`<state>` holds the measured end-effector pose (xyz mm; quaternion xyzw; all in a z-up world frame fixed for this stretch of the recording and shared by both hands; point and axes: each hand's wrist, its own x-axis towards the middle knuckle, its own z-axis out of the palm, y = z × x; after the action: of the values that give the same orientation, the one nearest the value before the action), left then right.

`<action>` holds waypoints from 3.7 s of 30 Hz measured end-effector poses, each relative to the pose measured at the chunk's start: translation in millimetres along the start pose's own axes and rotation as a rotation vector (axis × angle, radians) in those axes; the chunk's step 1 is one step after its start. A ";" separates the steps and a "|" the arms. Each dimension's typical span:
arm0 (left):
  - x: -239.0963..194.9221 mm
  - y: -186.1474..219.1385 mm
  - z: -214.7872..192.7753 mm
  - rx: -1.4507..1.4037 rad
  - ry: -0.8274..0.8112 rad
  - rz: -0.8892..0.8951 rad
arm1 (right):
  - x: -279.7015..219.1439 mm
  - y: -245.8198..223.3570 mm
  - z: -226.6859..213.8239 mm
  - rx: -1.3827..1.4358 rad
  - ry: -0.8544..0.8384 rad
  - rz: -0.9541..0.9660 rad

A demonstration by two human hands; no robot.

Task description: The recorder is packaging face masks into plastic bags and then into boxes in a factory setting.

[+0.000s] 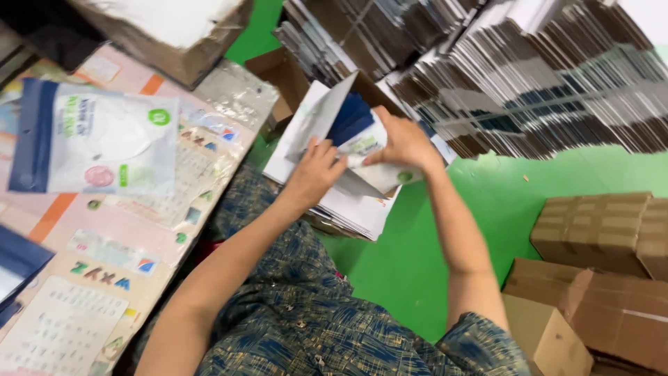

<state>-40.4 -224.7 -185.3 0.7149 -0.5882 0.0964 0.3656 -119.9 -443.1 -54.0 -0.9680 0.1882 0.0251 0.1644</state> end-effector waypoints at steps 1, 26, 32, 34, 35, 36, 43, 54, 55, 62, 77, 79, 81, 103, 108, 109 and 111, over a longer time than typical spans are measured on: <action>0.9 -0.1 -3.0 -0.047 -0.020 0.054 | 25.2 8.9 4.2 0.033 -0.239 0.027; -340.6 -253.8 -558.2 1.040 0.335 -1.427 | 41.7 -115.3 51.4 -0.017 0.510 -0.303; -449.6 -357.1 -550.4 1.137 0.182 -1.494 | 31.3 -260.2 98.1 0.319 0.443 -0.686; -467.1 -376.6 -542.2 1.226 0.135 -1.225 | 34.8 -302.6 129.3 0.398 0.242 -0.925; -448.4 -328.1 -531.0 1.215 0.132 -1.201 | 34.8 -324.9 142.2 0.391 0.256 -0.904; -406.7 -284.6 -528.1 1.063 0.348 -1.024 | 37.6 -347.7 155.6 0.249 0.217 -0.962; -294.7 -78.6 -429.3 -0.026 0.972 -0.832 | 72.8 -323.9 228.8 -0.035 0.078 -0.808; -221.3 -19.0 -264.8 -1.075 0.976 -1.003 | 69.6 -317.0 173.2 0.951 -0.283 -0.515; -220.8 -17.2 -256.7 -1.057 0.875 -1.024 | 60.2 -316.5 156.6 1.123 -0.469 -0.501; -217.4 -16.5 -253.5 -0.826 0.689 -0.650 | 6.4 -282.7 94.7 1.010 -0.495 -0.707; -218.2 5.3 -229.7 -0.560 0.811 -0.764 | -32.9 -339.3 185.0 1.543 -0.158 -0.245; -224.4 18.6 -253.0 -0.794 1.003 -1.070 | -32.0 -332.9 161.4 0.878 0.213 -0.503; -246.0 20.9 -263.9 -0.421 0.812 -0.895 | -33.1 -332.5 134.2 0.788 0.234 -0.647; -222.2 -7.5 -292.9 -0.447 0.070 -0.630 | 12.0 -320.8 229.1 0.702 -0.305 -0.973; -217.4 -75.6 -311.5 0.225 0.714 -0.659 | 8.2 -307.0 236.4 0.738 -0.113 -0.699; -220.7 -90.7 -311.0 0.604 0.756 -0.726 | 4.3 -308.3 229.1 0.851 -0.095 -0.574; -235.4 -102.7 -285.5 0.442 0.786 -0.742 | -6.9 -302.9 218.0 0.859 -0.077 -0.537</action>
<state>68.4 142.5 -157.2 0.8431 -0.0843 0.3403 0.4078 -10.6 -104.1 -165.7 -0.8255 -0.0800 -0.0622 0.5552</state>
